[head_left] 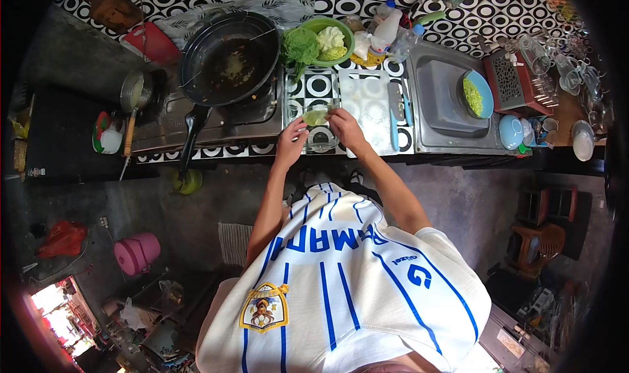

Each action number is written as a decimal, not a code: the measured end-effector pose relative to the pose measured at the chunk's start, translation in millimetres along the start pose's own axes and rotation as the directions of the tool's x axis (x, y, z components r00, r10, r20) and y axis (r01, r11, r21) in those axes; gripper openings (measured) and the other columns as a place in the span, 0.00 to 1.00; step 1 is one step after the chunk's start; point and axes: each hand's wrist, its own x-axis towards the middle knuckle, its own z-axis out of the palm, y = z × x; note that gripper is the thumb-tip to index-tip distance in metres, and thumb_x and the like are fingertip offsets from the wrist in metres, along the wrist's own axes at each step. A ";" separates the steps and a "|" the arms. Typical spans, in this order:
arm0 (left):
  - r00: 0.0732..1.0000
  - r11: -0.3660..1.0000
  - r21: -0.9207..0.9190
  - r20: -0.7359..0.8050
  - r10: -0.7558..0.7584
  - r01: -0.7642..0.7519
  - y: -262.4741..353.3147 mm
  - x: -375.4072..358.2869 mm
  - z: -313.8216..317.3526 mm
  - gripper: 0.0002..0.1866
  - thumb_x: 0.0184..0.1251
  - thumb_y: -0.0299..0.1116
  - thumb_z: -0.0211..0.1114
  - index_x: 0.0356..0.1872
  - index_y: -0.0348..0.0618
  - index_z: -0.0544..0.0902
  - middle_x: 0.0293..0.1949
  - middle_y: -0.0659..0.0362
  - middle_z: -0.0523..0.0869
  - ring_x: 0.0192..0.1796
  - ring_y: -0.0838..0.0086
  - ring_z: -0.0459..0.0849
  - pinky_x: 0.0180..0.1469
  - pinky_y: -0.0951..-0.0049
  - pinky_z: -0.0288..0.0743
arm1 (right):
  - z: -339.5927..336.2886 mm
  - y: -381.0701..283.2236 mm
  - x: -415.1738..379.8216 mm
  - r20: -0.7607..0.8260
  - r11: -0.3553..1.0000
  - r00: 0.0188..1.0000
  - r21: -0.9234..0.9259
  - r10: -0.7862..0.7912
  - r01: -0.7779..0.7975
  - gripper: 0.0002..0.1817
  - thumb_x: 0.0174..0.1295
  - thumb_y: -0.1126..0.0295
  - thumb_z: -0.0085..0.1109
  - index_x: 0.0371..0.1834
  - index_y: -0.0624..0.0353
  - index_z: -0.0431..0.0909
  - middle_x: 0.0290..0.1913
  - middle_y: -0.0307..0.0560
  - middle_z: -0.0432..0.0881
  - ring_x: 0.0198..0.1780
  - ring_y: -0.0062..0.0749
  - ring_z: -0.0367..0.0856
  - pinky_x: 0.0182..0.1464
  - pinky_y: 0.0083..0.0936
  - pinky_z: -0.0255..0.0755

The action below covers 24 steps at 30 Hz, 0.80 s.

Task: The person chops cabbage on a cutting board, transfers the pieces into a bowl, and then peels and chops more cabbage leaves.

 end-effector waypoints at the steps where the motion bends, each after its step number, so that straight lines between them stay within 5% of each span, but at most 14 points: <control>1: 1.000 1.000 0.009 0.002 0.008 -0.008 -3.9 1.6 0.3 0.28 0.72 0.30 0.64 0.70 0.37 0.69 0.60 0.51 0.82 0.59 0.71 0.81 0.61 0.71 0.74 | -1.1 4.5 -4.9 0.059 0.999 0.998 -0.028 -0.023 0.025 0.08 0.59 0.79 0.59 0.42 0.65 0.81 0.45 0.52 0.80 0.47 0.49 0.81 0.47 0.37 0.78; 15: 1.000 0.995 0.103 -0.024 0.015 -0.013 -10.1 0.9 5.9 0.27 0.70 0.29 0.64 0.69 0.37 0.71 0.60 0.51 0.83 0.56 0.69 0.84 0.59 0.70 0.76 | -5.5 33.0 19.0 0.647 0.828 0.742 -0.311 -0.175 0.467 0.08 0.54 0.69 0.56 0.34 0.53 0.84 0.42 0.34 0.83 0.52 0.30 0.75 0.55 0.27 0.74; 18: 0.999 0.994 0.103 -0.026 0.021 -0.019 -8.7 1.9 6.0 0.27 0.70 0.29 0.64 0.69 0.37 0.71 0.59 0.51 0.84 0.56 0.68 0.84 0.59 0.69 0.76 | -7.0 35.8 25.3 0.717 0.826 0.686 -0.309 -0.124 0.472 0.07 0.54 0.70 0.55 0.33 0.53 0.84 0.41 0.35 0.84 0.53 0.32 0.77 0.55 0.28 0.74; 21: 0.999 0.994 0.100 -0.010 0.045 -0.044 -6.8 4.9 6.5 0.27 0.70 0.28 0.64 0.69 0.37 0.71 0.59 0.51 0.84 0.56 0.68 0.84 0.59 0.69 0.75 | -6.5 46.2 20.0 0.615 0.894 0.766 -0.218 -0.186 0.392 0.08 0.58 0.71 0.54 0.34 0.56 0.84 0.41 0.41 0.84 0.51 0.39 0.81 0.53 0.32 0.77; 24: 0.998 0.993 0.095 0.004 0.070 -0.070 -5.3 13.4 6.1 0.26 0.70 0.28 0.63 0.69 0.37 0.72 0.59 0.51 0.84 0.56 0.68 0.84 0.59 0.70 0.75 | -10.9 45.8 25.3 0.519 0.980 0.853 -0.137 -0.053 0.144 0.08 0.58 0.76 0.56 0.37 0.60 0.85 0.42 0.48 0.84 0.46 0.47 0.84 0.49 0.35 0.79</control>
